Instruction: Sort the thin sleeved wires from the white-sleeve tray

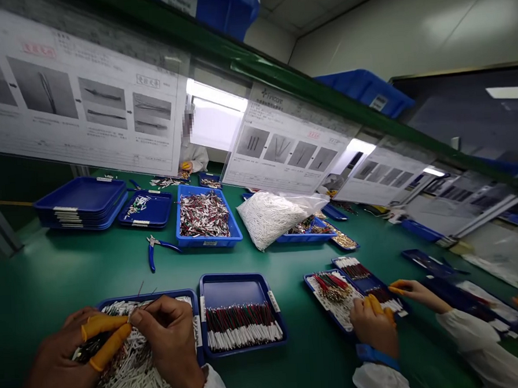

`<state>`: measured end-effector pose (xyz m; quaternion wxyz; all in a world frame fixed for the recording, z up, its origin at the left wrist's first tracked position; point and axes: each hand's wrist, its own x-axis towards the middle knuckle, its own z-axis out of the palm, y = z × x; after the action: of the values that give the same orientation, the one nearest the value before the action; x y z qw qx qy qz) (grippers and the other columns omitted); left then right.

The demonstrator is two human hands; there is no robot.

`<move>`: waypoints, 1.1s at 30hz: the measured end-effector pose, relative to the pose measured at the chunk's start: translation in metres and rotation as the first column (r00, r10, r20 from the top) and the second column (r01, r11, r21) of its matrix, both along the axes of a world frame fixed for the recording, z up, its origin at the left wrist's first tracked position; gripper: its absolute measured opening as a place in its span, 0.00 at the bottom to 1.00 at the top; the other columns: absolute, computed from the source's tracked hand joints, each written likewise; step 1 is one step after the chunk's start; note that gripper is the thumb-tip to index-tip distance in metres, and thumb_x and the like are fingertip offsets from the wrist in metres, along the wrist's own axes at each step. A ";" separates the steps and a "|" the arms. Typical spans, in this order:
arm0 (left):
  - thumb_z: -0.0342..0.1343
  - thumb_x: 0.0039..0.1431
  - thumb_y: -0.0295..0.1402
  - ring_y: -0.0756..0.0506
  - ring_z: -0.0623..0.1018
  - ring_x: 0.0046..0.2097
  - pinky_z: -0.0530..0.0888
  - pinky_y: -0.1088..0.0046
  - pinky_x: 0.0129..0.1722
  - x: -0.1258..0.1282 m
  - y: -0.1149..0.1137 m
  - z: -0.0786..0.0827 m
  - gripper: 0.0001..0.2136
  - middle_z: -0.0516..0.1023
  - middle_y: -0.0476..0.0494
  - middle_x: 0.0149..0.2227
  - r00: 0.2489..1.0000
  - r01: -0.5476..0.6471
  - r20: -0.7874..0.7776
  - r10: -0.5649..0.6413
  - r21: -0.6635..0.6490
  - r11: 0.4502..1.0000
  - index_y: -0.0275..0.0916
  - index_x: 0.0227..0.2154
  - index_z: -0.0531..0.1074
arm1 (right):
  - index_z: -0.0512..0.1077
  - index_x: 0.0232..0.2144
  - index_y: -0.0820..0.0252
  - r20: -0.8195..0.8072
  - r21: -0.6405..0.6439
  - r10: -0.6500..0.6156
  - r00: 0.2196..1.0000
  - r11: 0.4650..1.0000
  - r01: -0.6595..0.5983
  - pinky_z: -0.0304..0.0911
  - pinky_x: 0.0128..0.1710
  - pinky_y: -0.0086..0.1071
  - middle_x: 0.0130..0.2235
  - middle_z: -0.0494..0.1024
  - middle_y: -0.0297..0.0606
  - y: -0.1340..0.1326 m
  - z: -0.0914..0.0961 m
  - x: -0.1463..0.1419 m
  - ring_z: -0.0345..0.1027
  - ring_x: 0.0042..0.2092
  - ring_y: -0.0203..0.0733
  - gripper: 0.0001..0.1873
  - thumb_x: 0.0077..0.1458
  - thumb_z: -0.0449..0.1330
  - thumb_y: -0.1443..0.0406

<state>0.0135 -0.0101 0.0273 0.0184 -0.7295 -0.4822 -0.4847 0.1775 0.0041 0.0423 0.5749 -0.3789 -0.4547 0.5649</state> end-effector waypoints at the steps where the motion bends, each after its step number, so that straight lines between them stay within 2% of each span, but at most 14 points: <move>1: 0.58 0.59 0.48 0.46 0.81 0.31 0.78 0.74 0.33 0.000 0.000 0.002 0.12 0.81 0.51 0.28 1.000 0.006 0.003 -0.006 0.009 1.000 0.46 0.31 0.78 | 0.80 0.21 0.62 0.007 0.001 -0.008 1.000 1.000 0.008 0.61 0.29 0.29 0.23 0.76 0.34 0.000 -0.001 0.000 0.65 0.27 0.35 0.13 0.45 0.74 0.58; 5: 0.59 0.59 0.47 0.47 0.81 0.30 0.78 0.72 0.37 0.001 0.000 0.007 0.10 0.81 0.54 0.27 1.000 0.007 0.004 -0.007 0.035 0.999 0.48 0.32 0.79 | 0.79 0.21 0.61 0.014 0.004 0.000 1.000 1.000 0.000 0.61 0.30 0.30 0.23 0.75 0.34 0.001 -0.002 0.000 0.64 0.27 0.35 0.14 0.46 0.73 0.57; 11: 0.60 0.55 0.53 0.43 0.81 0.33 0.77 0.66 0.38 -0.001 -0.001 0.005 0.14 0.83 0.51 0.30 0.999 -0.039 -0.039 0.037 -0.048 0.998 0.50 0.34 0.80 | 0.79 0.21 0.61 0.010 0.030 -0.027 1.000 0.999 0.027 0.62 0.30 0.30 0.23 0.76 0.34 0.001 -0.002 -0.002 0.65 0.27 0.36 0.14 0.47 0.73 0.57; 16: 0.58 0.62 0.44 0.46 0.80 0.31 0.72 0.62 0.45 -0.001 -0.003 0.004 0.09 0.82 0.54 0.28 0.997 0.010 -0.074 -0.011 -0.012 1.000 0.48 0.33 0.79 | 0.80 0.22 0.60 0.043 0.058 -0.006 0.999 0.998 0.004 0.64 0.29 0.29 0.24 0.77 0.35 0.000 -0.007 -0.002 0.67 0.28 0.36 0.12 0.49 0.72 0.58; 21: 0.59 0.63 0.37 0.49 0.79 0.30 0.69 0.64 0.46 -0.001 -0.005 0.008 0.04 0.81 0.55 0.28 0.999 0.035 -0.033 -0.036 -0.031 0.999 0.46 0.37 0.78 | 0.83 0.32 0.57 -0.022 0.019 0.033 0.999 0.999 -0.032 0.71 0.36 0.33 0.35 0.83 0.40 0.000 -0.007 0.000 0.74 0.36 0.43 0.12 0.48 0.73 0.57; 24: 0.57 0.64 0.36 0.49 0.80 0.31 0.69 0.64 0.45 -0.001 -0.006 0.013 0.05 0.80 0.54 0.28 0.999 0.032 -0.031 -0.032 0.005 0.999 0.45 0.36 0.77 | 0.84 0.33 0.56 -0.032 0.007 0.043 0.999 0.999 -0.042 0.72 0.39 0.34 0.38 0.83 0.41 0.000 -0.004 0.001 0.75 0.39 0.45 0.12 0.46 0.74 0.58; 29: 0.57 0.63 0.34 0.48 0.80 0.31 0.70 0.65 0.46 0.000 -0.007 0.019 0.04 0.81 0.52 0.29 0.995 0.090 -0.059 -0.086 0.065 0.994 0.44 0.34 0.77 | 0.84 0.28 0.56 -0.013 0.054 0.026 1.000 0.998 -0.025 0.69 0.37 0.32 0.32 0.81 0.38 -0.001 0.001 -0.003 0.73 0.36 0.42 0.07 0.48 0.73 0.59; 33: 0.61 0.59 0.38 0.45 0.80 0.34 0.73 0.63 0.47 -0.007 -0.006 0.006 0.05 0.82 0.50 0.32 0.988 0.140 -0.065 -0.137 0.041 0.989 0.45 0.36 0.77 | 0.82 0.23 0.58 -0.025 0.072 -0.009 1.000 0.997 0.011 0.66 0.32 0.31 0.25 0.77 0.34 -0.002 0.004 -0.007 0.69 0.29 0.38 0.09 0.47 0.73 0.59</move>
<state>0.0064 -0.0165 0.0328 0.0163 -0.7754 -0.4183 -0.4728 0.1709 0.0022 0.0460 0.5966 -0.3533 -0.4657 0.5499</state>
